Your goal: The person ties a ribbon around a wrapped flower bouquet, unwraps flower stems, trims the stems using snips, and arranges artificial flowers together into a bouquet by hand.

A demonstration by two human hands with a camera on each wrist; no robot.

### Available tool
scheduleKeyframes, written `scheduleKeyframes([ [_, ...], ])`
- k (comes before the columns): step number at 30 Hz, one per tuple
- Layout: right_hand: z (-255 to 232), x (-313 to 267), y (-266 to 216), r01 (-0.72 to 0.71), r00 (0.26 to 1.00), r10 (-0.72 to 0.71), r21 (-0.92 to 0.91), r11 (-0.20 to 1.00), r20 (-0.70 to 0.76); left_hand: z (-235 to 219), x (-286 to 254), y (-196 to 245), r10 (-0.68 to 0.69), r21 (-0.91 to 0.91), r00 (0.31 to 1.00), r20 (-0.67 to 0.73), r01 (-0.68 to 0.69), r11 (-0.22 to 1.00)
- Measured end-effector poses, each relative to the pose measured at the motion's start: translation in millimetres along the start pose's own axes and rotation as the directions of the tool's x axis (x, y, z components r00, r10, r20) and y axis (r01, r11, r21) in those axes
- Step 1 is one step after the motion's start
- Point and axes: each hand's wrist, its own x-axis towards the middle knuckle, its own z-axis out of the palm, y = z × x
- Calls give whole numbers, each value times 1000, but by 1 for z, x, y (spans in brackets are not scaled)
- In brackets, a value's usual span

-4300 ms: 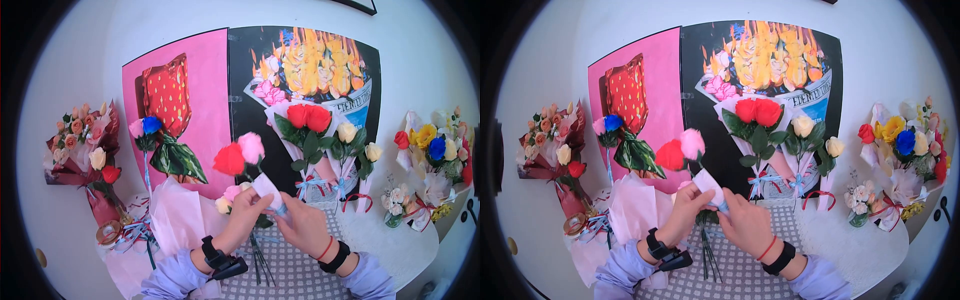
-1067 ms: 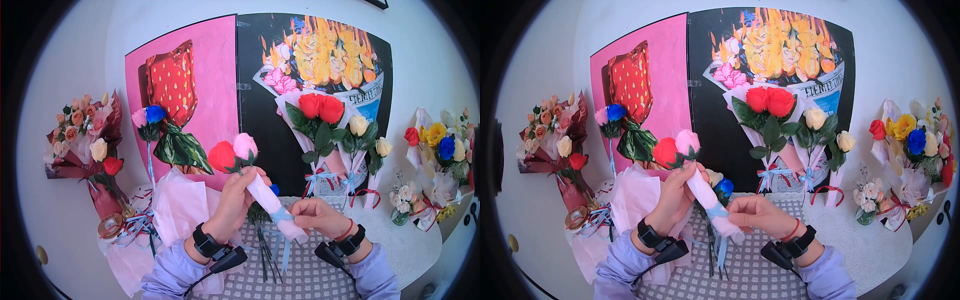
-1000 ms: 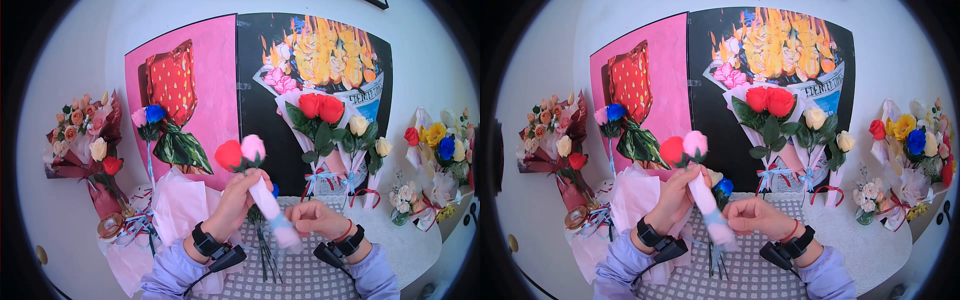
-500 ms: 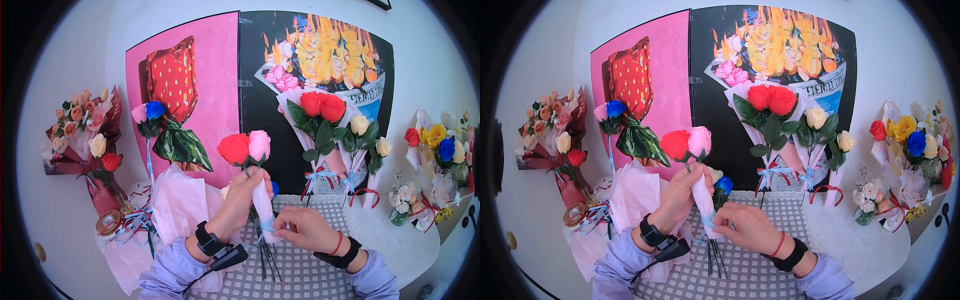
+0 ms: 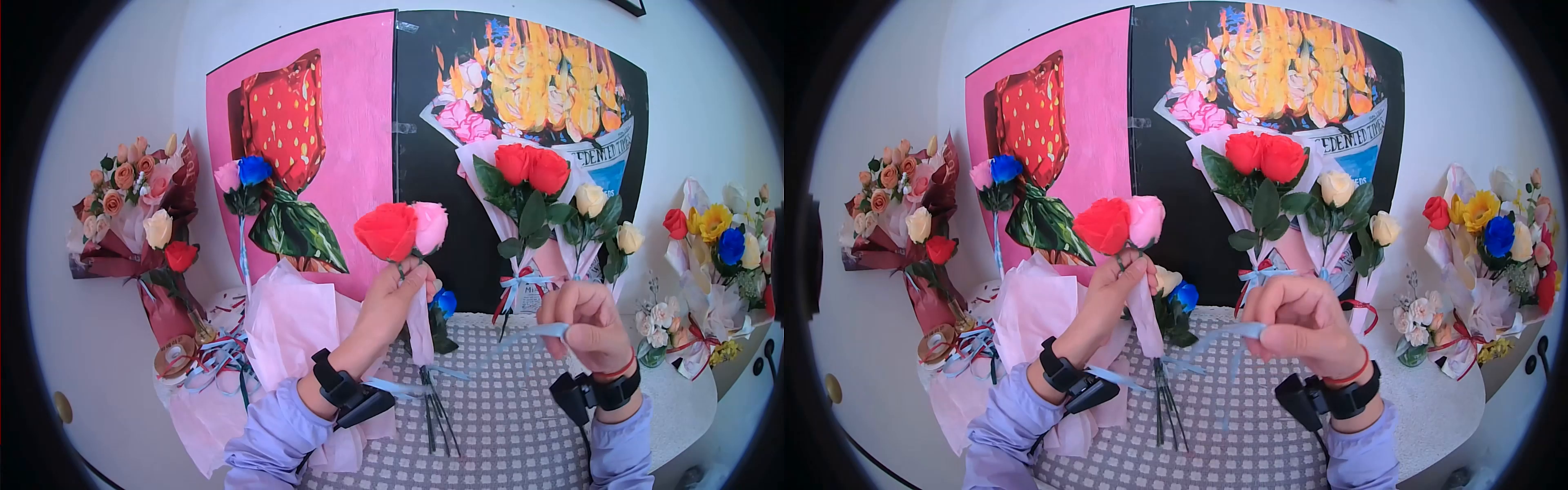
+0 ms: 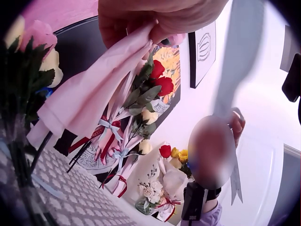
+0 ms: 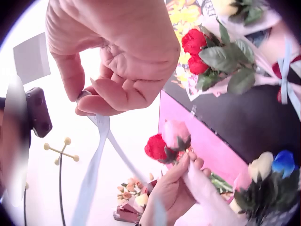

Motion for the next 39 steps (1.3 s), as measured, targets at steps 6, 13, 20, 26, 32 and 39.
scheduleKeyframes([
  [6, -14, -2, 3, -309, 945, 282, -743, 594, -167, -7, 0, 8, -54, -58, 997, -54, 51, 997],
  [13, 28, 11, 34, -151, 979, -65, -898, 413, -195, 9, -9, 16, -126, -184, 992, -17, 121, 976],
  [20, 42, 11, 62, -212, 957, -122, -921, 328, -264, 22, -17, 18, -145, -279, 986, 79, 161, 947],
  [26, 29, 11, 56, -256, 956, -87, -940, 227, -281, 15, -14, 21, -80, -310, 997, -10, 73, 948],
  [32, -1, 7, 64, -347, 933, 328, -626, 699, -151, 8, -11, 29, 89, -436, 976, -197, -169, 884],
  [39, -18, 3, 61, -254, 902, 424, -898, 359, -86, -34, -5, 51, 274, -365, 906, -323, -386, 847],
])
